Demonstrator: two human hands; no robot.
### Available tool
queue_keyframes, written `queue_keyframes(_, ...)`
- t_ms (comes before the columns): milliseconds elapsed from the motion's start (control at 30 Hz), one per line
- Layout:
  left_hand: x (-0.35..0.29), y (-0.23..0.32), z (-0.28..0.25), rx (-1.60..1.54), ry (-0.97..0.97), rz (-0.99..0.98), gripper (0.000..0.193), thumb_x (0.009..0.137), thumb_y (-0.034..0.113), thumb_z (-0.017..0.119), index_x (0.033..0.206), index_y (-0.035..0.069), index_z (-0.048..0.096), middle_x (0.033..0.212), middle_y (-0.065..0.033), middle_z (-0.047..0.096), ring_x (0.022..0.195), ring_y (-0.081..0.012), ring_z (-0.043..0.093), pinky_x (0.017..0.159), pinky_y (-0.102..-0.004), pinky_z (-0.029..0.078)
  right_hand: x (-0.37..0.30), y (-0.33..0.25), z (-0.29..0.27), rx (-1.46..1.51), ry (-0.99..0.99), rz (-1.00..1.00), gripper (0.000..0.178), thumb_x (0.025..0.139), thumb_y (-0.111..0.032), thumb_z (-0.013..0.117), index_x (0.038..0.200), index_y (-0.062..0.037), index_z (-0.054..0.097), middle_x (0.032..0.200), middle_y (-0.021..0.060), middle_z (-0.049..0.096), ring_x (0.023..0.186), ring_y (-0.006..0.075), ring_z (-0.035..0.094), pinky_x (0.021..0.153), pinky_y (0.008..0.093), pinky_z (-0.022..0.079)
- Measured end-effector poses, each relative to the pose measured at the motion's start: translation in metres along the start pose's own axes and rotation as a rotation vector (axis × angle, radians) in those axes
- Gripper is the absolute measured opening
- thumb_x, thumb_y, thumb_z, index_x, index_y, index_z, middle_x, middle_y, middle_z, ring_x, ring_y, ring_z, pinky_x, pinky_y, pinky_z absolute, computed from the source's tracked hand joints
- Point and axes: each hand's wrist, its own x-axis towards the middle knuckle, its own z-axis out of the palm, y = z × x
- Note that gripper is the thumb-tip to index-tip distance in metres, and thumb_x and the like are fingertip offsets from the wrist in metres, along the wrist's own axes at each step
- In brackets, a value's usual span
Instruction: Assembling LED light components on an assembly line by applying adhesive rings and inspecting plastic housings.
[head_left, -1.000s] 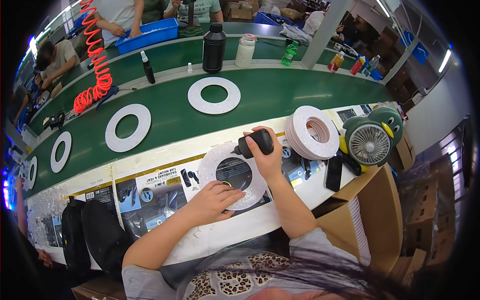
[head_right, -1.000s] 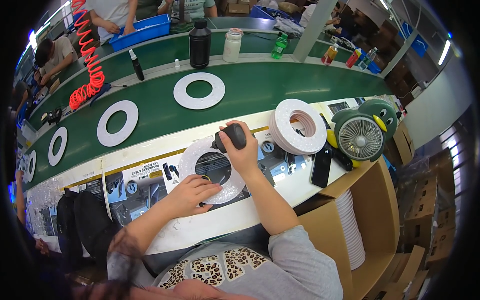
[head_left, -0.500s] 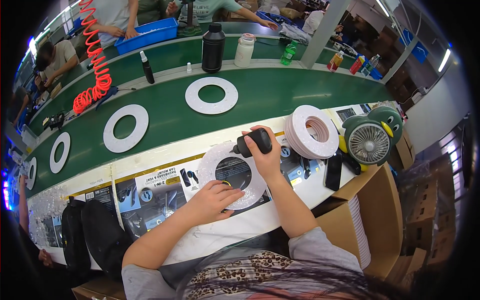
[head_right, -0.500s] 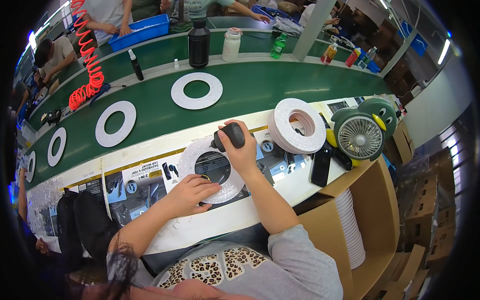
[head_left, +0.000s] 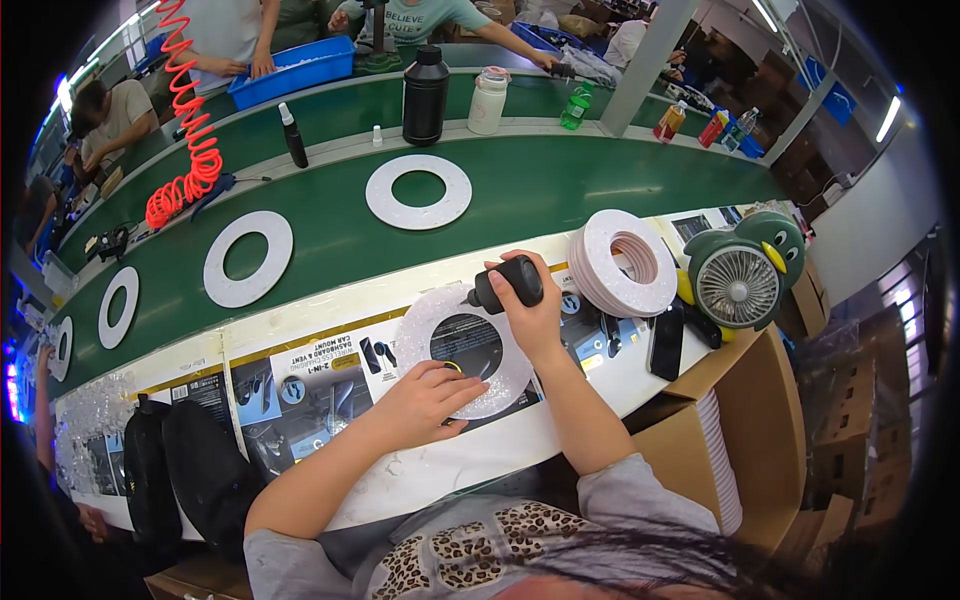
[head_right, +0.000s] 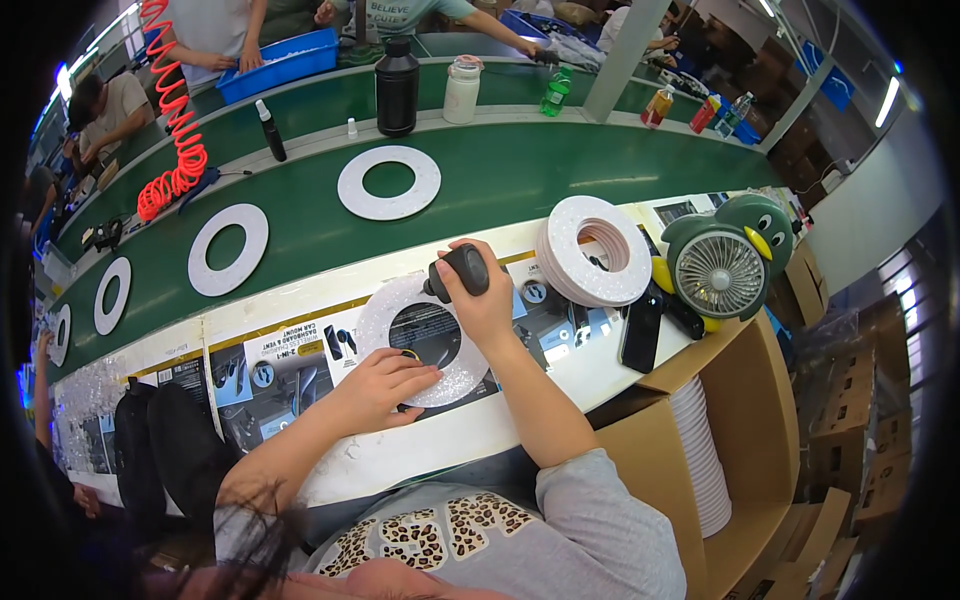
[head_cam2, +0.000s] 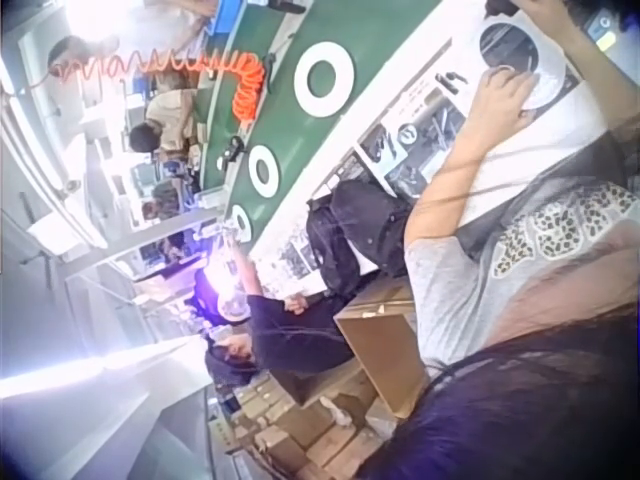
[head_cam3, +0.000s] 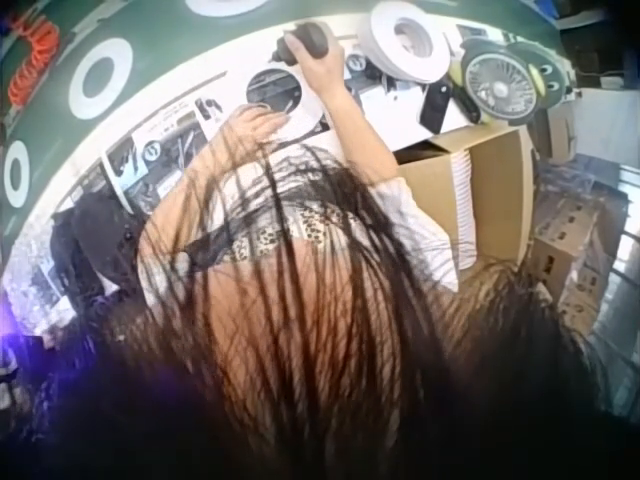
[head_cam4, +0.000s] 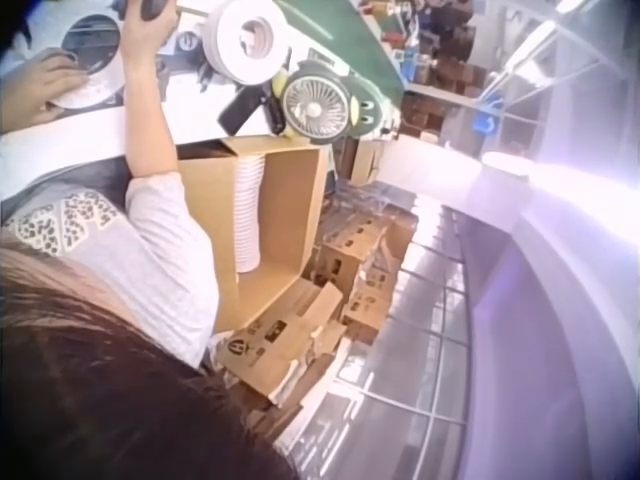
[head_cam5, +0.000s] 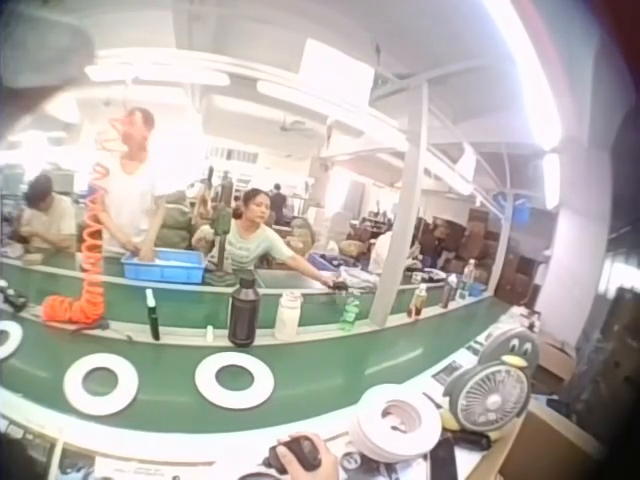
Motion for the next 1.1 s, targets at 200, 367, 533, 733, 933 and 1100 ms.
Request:
queue_keyframes(200,0.001,0.002,-0.002,0.001,-0.009,-0.011,0.058,0.07,0.021,0.075,0.125,0.011,0.056,0.121,-0.0026,0.062,0.108,-0.0215,0.057,0.099,-0.0395,0.041,0.001,-0.002,0.001,-0.011,-0.005,0.003,0.024,0.088,-0.008,0.065,0.108,-0.0013,0.055,0.097,0.0152,0.069,0.093,0.0165,0.065,0.081,0.0269,0.051)
queue_keyframes(367,-0.002,0.0,0.001,0.008,0.02,-0.021,0.056,0.072,0.023,0.074,0.125,0.011,0.057,0.119,-0.0032,0.062,0.108,-0.0215,0.058,0.099,-0.0398,0.041,0.0,-0.006,0.0,-0.041,0.016,-0.023,0.024,0.087,-0.006,0.065,0.109,-0.0014,0.055,0.097,0.0144,0.07,0.092,0.016,0.065,0.082,0.0271,0.051)
queue_keyframes(533,0.0,0.001,0.002,0.021,0.028,-0.003,0.053,0.076,0.025,0.072,0.125,0.013,0.057,0.117,-0.0044,0.062,0.108,-0.0206,0.057,0.1,-0.0395,0.041,-0.005,-0.021,0.0,0.06,0.056,-0.002,0.034,0.087,-0.005,0.064,0.119,0.0005,0.054,0.101,0.0133,0.069,0.09,0.0145,0.064,0.083,0.0265,0.05)
queue_keyframes(733,-0.003,0.0,0.0,0.034,0.005,-0.001,0.054,0.076,0.027,0.072,0.126,0.013,0.056,0.116,-0.0042,0.062,0.108,-0.02,0.057,0.099,-0.0398,0.041,-0.015,-0.02,0.009,-0.041,-0.062,-0.05,0.025,0.085,-0.006,0.066,0.109,0.0019,0.06,0.096,0.0096,0.069,0.089,0.013,0.063,0.082,0.026,0.05)
queue_keyframes(933,-0.003,-0.001,0.001,0.036,0.008,-0.002,0.055,0.075,0.026,0.072,0.126,0.013,0.056,0.115,-0.0042,0.062,0.107,-0.02,0.057,0.098,-0.0402,0.042,-0.02,-0.018,0.016,-0.054,-0.107,-0.067,0.024,0.085,-0.007,0.066,0.107,0.0019,0.06,0.095,0.0112,0.07,0.088,0.0137,0.064,0.081,0.0264,0.05)
queue_keyframes(1100,-0.002,0.0,0.001,0.037,0.022,0.002,0.056,0.074,0.026,0.072,0.126,0.013,0.056,0.114,-0.0044,0.062,0.107,-0.0205,0.058,0.098,-0.0403,0.043,-0.02,-0.016,0.017,-0.012,-0.099,-0.03,0.023,0.087,-0.008,0.066,0.107,0.0015,0.061,0.095,0.0113,0.07,0.088,0.0142,0.064,0.081,0.0263,0.05)
